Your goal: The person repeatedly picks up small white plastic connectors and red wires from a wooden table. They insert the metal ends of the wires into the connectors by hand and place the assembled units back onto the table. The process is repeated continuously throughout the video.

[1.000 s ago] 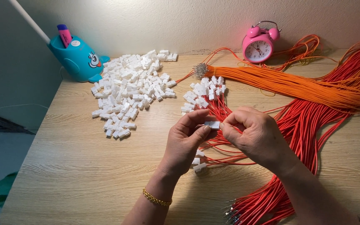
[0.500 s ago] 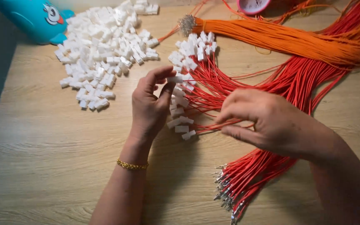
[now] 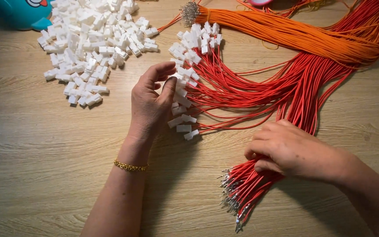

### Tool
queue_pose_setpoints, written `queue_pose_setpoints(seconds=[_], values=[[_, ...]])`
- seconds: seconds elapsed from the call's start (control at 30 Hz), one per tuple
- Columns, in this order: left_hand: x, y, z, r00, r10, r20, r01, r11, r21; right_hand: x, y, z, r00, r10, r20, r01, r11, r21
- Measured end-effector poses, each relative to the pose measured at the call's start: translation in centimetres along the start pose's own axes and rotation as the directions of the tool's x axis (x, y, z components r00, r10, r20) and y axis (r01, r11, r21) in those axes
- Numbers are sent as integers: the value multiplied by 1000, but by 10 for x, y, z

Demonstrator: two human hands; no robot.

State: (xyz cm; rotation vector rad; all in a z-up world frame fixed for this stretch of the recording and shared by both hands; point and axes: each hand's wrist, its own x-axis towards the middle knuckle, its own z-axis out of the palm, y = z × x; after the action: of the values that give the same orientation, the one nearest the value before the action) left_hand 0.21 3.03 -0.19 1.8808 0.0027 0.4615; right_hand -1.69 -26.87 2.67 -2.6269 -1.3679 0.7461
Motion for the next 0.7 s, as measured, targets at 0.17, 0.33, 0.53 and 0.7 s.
queue_pose_setpoints(seconds=[0.17,0.33,0.53,0.7], values=[[0,0,-1,1000,17,-10,-17,1000,1,1,3,-7,991,-24,133,27,999,-20],[1,0,-1,1000,17,-21,-17,1000,-3,4,0,-15,976,-6,217,12,1000,-25],[2,2,-2,996,39,-76,-40,999,-12,0,9,-22,995,1,96,-29,958,284],[1,9,-1,964,189,-185,-191,982,10,5,9,-41,979,146,-141,-47,840,541]])
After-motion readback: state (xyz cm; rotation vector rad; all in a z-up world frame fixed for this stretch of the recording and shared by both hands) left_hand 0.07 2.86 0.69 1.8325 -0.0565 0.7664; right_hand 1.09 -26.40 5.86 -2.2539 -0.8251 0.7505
